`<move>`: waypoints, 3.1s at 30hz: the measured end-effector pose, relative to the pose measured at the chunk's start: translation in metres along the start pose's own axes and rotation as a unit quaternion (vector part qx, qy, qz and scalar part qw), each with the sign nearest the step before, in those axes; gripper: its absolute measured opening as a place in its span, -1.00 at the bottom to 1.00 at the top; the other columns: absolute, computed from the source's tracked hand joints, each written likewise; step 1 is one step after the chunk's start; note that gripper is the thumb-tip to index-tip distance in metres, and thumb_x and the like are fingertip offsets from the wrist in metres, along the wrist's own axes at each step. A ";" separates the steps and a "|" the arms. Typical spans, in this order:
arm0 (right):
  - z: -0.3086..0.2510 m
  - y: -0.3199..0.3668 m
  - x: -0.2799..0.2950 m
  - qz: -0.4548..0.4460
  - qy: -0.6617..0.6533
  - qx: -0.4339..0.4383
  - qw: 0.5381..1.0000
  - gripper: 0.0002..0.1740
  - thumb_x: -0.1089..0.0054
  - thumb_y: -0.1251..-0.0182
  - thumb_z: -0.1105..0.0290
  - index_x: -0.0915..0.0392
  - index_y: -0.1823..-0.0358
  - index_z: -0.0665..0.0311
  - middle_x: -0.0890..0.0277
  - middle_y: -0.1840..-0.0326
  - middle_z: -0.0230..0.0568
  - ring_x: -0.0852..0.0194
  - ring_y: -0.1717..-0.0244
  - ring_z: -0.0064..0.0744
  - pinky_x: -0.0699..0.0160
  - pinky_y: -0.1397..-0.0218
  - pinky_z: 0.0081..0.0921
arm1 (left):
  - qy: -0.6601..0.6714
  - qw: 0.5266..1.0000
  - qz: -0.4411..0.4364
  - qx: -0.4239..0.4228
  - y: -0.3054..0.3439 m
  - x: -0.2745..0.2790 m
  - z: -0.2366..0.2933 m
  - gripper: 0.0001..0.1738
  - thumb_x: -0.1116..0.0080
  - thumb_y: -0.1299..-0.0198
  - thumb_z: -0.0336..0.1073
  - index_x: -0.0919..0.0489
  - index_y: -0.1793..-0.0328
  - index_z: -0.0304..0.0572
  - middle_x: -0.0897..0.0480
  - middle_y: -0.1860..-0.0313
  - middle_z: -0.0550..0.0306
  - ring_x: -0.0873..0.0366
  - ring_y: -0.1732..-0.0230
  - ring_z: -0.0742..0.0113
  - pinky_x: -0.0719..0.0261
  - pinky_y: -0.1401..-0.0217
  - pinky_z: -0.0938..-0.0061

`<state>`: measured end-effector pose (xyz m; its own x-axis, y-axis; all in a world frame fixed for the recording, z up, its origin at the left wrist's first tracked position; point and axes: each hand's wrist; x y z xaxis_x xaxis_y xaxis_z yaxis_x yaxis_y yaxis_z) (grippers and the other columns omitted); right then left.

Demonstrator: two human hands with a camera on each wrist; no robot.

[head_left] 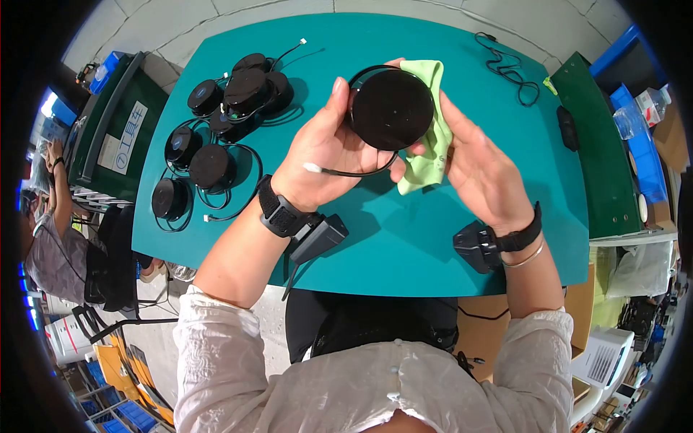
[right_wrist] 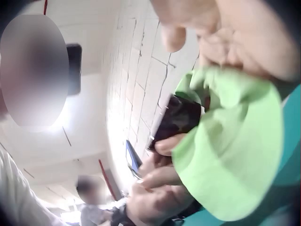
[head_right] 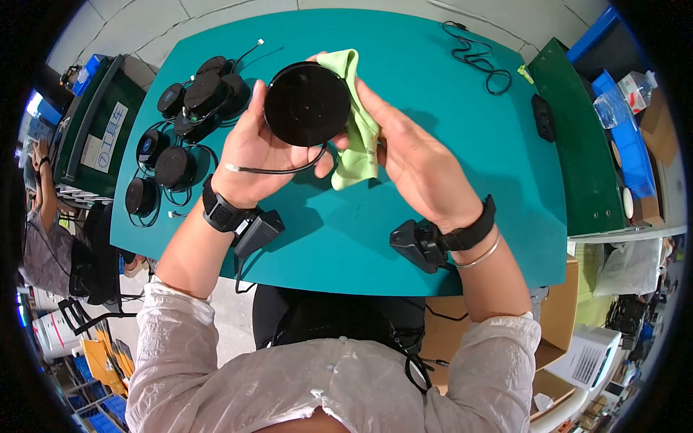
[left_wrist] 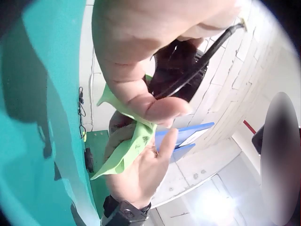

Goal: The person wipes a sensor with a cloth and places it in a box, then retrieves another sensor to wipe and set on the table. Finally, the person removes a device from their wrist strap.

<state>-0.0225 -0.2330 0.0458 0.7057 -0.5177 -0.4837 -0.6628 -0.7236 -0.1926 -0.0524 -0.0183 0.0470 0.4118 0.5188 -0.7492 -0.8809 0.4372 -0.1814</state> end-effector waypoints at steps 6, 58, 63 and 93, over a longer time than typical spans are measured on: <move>0.007 -0.001 -0.009 0.085 0.217 0.081 0.969 -0.35 -0.02 -0.50 0.38 -0.05 -0.55 0.24 -0.30 -0.35 -0.20 -0.30 -0.29 -0.42 -0.26 -0.37 -0.46 | -0.068 0.995 0.064 0.044 0.000 -0.005 -0.019 -0.26 0.36 -0.44 0.28 -0.23 -0.48 -0.11 -0.49 -0.25 0.06 -0.52 -0.10 0.20 -0.59 -0.02 0.21; -0.009 0.000 0.001 0.073 0.571 0.150 0.804 -0.48 -0.30 -0.22 0.35 -0.50 -0.26 0.06 -0.47 -0.09 -0.18 -0.42 -0.08 -0.17 -0.45 -0.16 -0.37 | -0.349 0.912 0.210 -0.042 0.002 -0.006 -0.014 -0.60 -0.30 -0.26 -0.20 -0.53 -0.03 -0.40 -0.60 0.18 0.19 -0.54 0.12 0.49 -0.53 0.04 0.54; 0.003 0.000 -0.007 0.116 0.526 0.151 0.829 -0.40 -0.33 -0.18 0.34 -0.42 -0.30 0.07 -0.42 -0.17 -0.17 -0.37 -0.21 -0.09 -0.41 -0.26 -0.29 | -0.232 0.945 0.228 -0.003 0.004 -0.007 -0.021 -0.65 -0.26 -0.28 -0.23 -0.50 -0.02 -0.36 -0.57 0.12 0.17 -0.56 0.11 0.45 -0.57 0.00 0.50; -0.002 0.003 -0.004 0.030 0.578 0.172 0.797 -0.30 -0.32 -0.22 0.29 -0.33 -0.41 0.10 -0.33 -0.34 0.04 -0.31 -0.35 -0.08 -0.35 -0.36 -0.27 | -0.244 0.955 0.166 0.026 0.002 -0.007 -0.011 -0.50 -0.11 -0.38 -0.24 -0.30 -0.34 -0.34 -0.50 -0.15 0.03 -0.53 -0.18 0.25 -0.60 -0.19 0.19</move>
<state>-0.0271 -0.2341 0.0490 0.2977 -0.7653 0.5706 -0.5925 -0.6168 -0.5181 -0.0597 -0.0291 0.0447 0.1837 0.9102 -0.3713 -0.9741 0.2192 0.0556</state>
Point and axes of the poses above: each hand's wrist, its own y-axis away from the middle knuckle, its own x-axis out of the back of the hand, z = x × y
